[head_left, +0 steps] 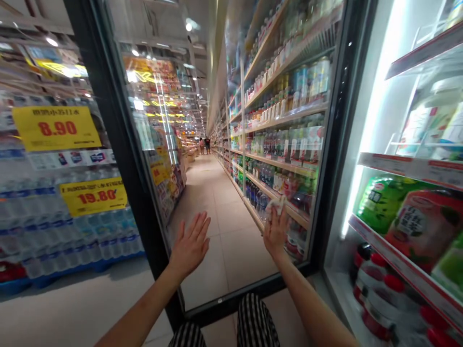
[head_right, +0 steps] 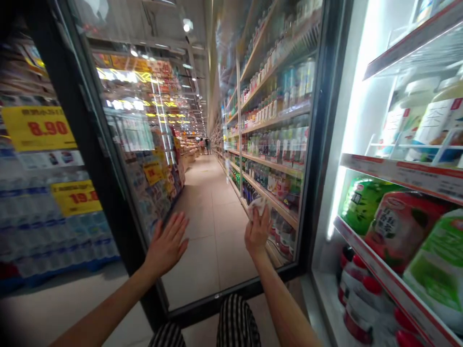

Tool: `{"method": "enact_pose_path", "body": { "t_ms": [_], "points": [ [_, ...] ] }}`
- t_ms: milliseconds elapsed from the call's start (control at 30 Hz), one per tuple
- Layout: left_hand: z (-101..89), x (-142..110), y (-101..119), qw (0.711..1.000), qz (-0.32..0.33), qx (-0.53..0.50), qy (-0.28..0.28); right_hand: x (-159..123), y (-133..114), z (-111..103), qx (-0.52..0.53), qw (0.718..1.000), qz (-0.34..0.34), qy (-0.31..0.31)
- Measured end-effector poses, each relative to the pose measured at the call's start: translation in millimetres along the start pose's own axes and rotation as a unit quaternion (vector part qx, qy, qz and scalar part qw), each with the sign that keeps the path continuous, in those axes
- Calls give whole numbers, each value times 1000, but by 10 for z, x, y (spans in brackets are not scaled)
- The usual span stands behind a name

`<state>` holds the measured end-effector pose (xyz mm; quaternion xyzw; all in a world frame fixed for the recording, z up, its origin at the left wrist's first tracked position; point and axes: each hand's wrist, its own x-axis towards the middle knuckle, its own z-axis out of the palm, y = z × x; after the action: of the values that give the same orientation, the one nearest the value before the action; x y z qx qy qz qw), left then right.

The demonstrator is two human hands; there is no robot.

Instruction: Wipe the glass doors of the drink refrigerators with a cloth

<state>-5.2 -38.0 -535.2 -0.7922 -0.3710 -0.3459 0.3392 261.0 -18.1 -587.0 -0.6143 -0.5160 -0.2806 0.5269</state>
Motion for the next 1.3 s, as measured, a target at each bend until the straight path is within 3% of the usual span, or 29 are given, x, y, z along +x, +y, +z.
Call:
{"method": "enact_pose_path", "body": {
  "t_ms": [33, 100, 233, 300, 367, 467, 533, 700, 767, 967, 1033, 1200, 1300],
  "points": [
    [-4, -28, 3, 1000, -4, 3, 1, 27, 0, 1, 3, 1000, 23, 10],
    [-2, -64, 29, 1000, -11, 12, 4, -25, -137, 1, 23, 1000, -5, -3],
    [1, -122, 57, 1000, -14, 22, 8, -377, -608, 3, 89, 972, -197, -91],
    [-17, -169, 19, 999, -19, 24, 10, -445, -717, 7, 110, 958, -246, -101],
    [-46, -228, -43, 999, -30, 29, 11, -355, -719, 8, 111, 966, -218, -81],
    [-87, -317, -113, 998, -47, 35, 11, -98, -706, -4, 97, 989, -106, -22],
    [-103, -370, -118, 998, -60, 32, 12, -38, -771, -14, 96, 992, -84, -9],
    [-162, -478, -59, 996, -87, 10, 19, -441, -1050, 9, 124, 962, -227, -88],
    [-217, -503, -55, 996, -92, -6, 23, -531, -1156, 35, 133, 954, -254, -93],
    [-377, -489, -61, 992, -96, -52, 66, -77, -1617, 42, 168, 962, -212, -43],
    [-391, -488, -49, 990, -110, -57, 73, -99, -1719, 39, 176, 952, -244, -60],
    [-381, -560, -33, 989, -117, -52, 68, -795, -1508, 118, 182, 900, -376, -128],
    [-372, -585, -28, 991, -112, -45, 57, -862, -1314, 148, 173, 916, -342, -116]
  ]
}}
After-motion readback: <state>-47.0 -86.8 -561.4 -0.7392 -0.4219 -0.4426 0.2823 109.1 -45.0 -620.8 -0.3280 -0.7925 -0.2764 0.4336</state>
